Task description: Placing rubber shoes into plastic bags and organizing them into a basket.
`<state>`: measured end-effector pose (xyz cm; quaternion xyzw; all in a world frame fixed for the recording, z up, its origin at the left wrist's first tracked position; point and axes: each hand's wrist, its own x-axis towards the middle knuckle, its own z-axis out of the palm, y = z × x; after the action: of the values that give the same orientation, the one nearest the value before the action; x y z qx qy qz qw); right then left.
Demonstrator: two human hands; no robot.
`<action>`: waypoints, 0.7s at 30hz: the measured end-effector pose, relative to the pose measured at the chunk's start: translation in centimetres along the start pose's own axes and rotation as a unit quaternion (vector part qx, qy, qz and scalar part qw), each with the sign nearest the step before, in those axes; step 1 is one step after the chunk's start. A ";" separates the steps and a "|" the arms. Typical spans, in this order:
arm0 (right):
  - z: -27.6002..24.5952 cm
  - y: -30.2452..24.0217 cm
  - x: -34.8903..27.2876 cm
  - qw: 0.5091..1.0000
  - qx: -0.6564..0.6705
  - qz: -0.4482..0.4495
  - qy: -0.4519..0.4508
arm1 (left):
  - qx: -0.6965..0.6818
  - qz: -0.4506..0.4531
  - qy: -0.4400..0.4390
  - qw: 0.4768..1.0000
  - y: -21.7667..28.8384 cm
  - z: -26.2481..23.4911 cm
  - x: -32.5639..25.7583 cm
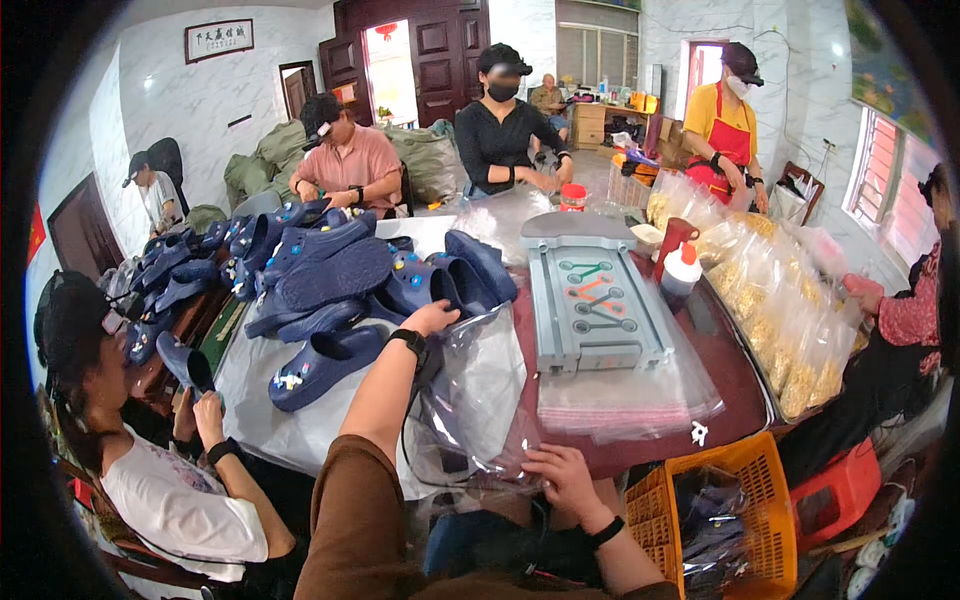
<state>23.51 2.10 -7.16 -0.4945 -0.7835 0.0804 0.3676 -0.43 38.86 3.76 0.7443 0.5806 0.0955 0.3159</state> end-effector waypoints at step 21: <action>0.4 -0.2 0.7 0.999 0.032 0.001 0.022 | -0.502 0.142 0.064 0.851 4.4 -0.7 -15.2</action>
<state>22.95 2.69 -7.01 -0.4854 -0.7715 0.0945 0.4004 -1.92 24.50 10.33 0.5510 0.3606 0.4648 0.5920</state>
